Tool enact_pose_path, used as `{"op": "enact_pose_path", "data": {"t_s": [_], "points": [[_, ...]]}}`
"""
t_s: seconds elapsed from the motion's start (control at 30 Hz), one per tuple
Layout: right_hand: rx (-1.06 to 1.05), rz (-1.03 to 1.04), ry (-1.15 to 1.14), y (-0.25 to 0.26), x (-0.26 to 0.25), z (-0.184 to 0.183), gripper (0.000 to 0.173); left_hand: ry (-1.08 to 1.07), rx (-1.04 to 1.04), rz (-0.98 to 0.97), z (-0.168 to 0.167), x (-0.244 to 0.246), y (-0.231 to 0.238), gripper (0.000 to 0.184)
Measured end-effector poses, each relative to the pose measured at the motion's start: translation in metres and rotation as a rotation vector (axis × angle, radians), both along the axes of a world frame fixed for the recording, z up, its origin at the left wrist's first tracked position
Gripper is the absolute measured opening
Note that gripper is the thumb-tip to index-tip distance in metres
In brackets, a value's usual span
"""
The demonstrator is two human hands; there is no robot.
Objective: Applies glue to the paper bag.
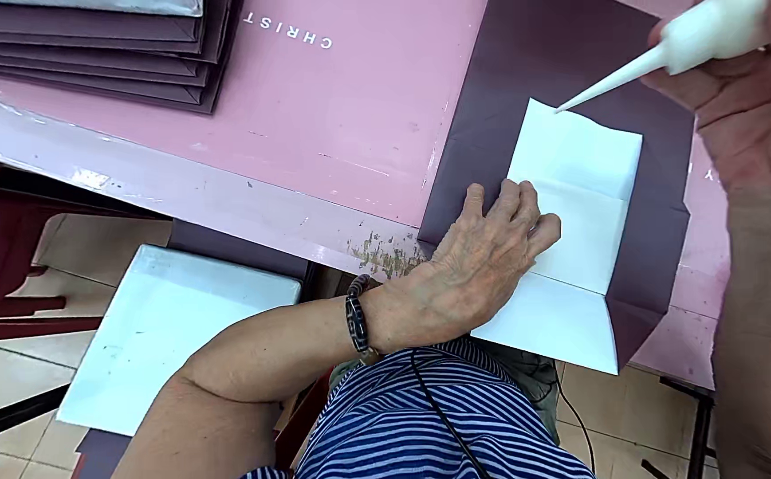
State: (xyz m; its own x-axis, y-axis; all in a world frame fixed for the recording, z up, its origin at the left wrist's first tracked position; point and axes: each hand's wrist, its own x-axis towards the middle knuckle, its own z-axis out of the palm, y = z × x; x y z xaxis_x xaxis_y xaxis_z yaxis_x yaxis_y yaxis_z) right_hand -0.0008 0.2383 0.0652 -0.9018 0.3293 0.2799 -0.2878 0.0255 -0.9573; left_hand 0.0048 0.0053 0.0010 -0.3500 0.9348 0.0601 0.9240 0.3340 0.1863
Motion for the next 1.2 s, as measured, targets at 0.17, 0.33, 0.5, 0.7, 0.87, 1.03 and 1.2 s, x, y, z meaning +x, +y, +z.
{"op": "enact_pose_path", "data": {"t_s": [0.17,0.33,0.5,0.7,0.87,1.03,1.2], "points": [[0.133,-0.019,-0.05,-0.034,-0.015,-0.007,0.027,-0.032,0.113,0.018,-0.008,-0.008,-0.002,0.037],[0.135,-0.013,-0.003,-0.046,-0.025,-0.017,0.032,-0.035,0.092,-0.011,-0.007,-0.01,-0.003,0.038],[0.189,0.004,0.07,-0.053,-0.029,-0.026,0.038,-0.043,0.088,-0.009,-0.005,-0.01,-0.004,0.038],[0.256,0.02,0.111,-0.057,-0.031,-0.033,0.039,-0.009,0.085,-0.019,-0.006,-0.01,-0.003,0.038],[0.254,0.034,0.117,-0.06,-0.032,-0.036,0.04,-0.002,0.102,-0.017,-0.008,-0.01,-0.002,0.037],[0.271,0.032,0.113,-0.061,-0.033,-0.04,0.041,0.008,0.094,-0.017,-0.008,-0.009,-0.003,0.038],[0.287,0.022,0.116,-0.058,-0.034,-0.041,0.041,0.007,0.109,-0.017,-0.01,-0.009,-0.003,0.037]]}}
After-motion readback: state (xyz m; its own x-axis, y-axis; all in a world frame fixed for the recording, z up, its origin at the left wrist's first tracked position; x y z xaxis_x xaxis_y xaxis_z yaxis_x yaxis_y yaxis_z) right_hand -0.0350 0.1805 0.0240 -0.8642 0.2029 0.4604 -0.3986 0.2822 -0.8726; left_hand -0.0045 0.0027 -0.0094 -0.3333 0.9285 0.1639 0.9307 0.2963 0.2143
